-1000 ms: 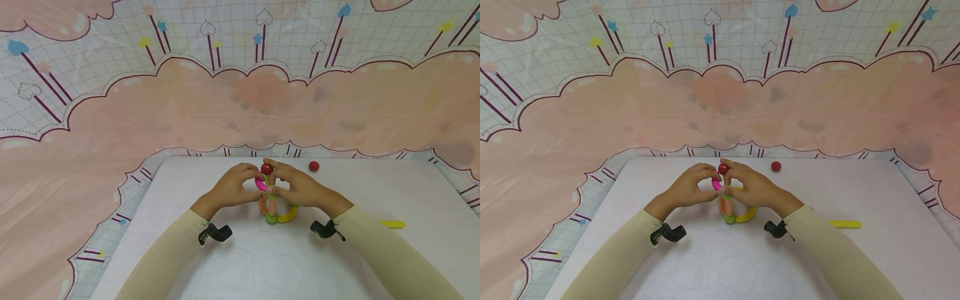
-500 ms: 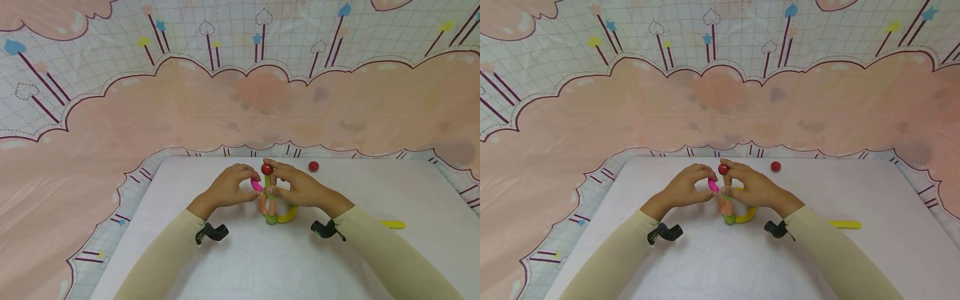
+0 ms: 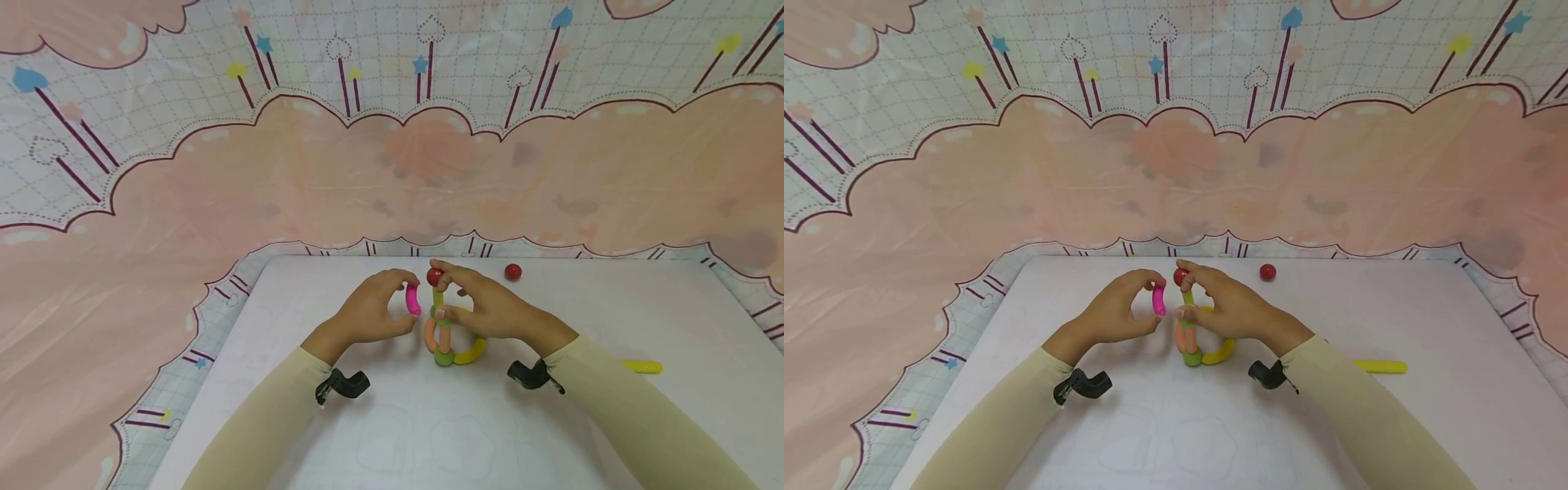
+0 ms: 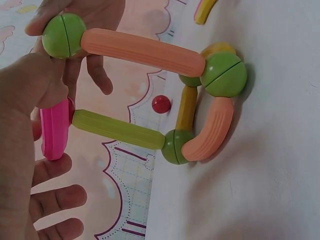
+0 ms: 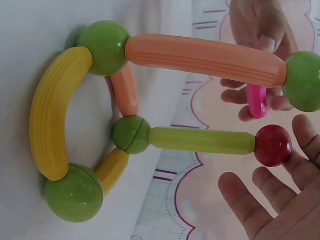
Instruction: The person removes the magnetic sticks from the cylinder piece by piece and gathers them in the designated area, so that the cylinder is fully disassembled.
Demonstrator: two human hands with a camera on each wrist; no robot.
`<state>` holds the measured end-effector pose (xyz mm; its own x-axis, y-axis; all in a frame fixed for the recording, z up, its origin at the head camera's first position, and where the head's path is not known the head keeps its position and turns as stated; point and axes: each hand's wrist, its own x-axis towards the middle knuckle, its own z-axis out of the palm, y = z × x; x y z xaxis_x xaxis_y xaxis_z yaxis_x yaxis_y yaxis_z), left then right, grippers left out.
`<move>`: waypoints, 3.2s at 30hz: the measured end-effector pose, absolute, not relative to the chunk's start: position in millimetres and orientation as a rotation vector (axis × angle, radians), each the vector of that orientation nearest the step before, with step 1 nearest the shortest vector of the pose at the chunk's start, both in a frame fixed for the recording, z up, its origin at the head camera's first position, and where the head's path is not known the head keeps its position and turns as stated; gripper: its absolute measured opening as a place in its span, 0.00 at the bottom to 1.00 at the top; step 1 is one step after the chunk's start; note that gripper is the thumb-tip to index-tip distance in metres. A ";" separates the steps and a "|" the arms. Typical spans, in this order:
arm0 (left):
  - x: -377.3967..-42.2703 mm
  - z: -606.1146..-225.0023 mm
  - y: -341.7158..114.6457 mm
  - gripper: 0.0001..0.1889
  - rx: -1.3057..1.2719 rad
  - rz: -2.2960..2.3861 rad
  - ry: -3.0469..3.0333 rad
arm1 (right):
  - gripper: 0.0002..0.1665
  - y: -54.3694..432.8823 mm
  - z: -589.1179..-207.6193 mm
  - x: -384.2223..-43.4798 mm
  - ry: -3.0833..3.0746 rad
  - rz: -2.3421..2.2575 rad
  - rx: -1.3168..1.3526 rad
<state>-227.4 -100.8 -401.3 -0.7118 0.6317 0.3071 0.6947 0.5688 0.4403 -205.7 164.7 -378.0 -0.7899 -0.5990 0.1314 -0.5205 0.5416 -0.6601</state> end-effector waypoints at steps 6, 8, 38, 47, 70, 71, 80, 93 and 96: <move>-224.5 -399.5 -100.9 0.40 -1.047 -0.867 -2.774 | 0.21 165.4 -376.3 -205.0 2.667 -1.073 -0.964; -224.6 -399.4 -101.6 0.39 -1.047 -0.876 -2.771 | 0.25 165.5 -376.0 -204.7 2.658 -1.082 -0.968; -208.5 -420.5 -152.4 0.37 -1.023 -0.845 -2.916 | 0.55 169.3 -375.4 -202.0 2.680 -1.010 -0.843; -203.5 -426.2 -168.5 0.37 -0.934 -0.803 -3.007 | 0.55 171.5 -376.4 -202.6 2.682 -1.027 -0.883; -201.1 -436.5 -201.4 0.38 -0.884 -0.796 -3.052 | 0.54 175.9 -377.4 -204.5 2.681 -1.035 -0.915; -201.1 -437.3 -202.8 0.37 -0.896 -0.791 -3.046 | 0.54 176.0 -377.2 -204.3 2.685 -1.028 -0.904; -197.8 -441.3 -215.5 0.37 -0.832 -0.758 -3.092 | 0.54 175.2 -376.8 -204.1 2.683 -1.037 -0.873; -196.2 -444.8 -226.8 0.37 -0.842 -0.704 -3.103 | 0.53 175.9 -377.8 -203.5 2.675 -1.049 -0.866; -194.6 -446.1 -228.6 0.37 -0.821 -0.690 -3.119 | 0.53 176.1 -377.8 -203.6 2.676 -1.045 -0.875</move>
<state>-194.6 -228.6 -446.1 -0.8647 0.5003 -0.0435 0.4353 0.7899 0.4319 -203.6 176.1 -377.8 -0.8214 -0.5648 0.0792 -0.4689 0.5898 -0.6575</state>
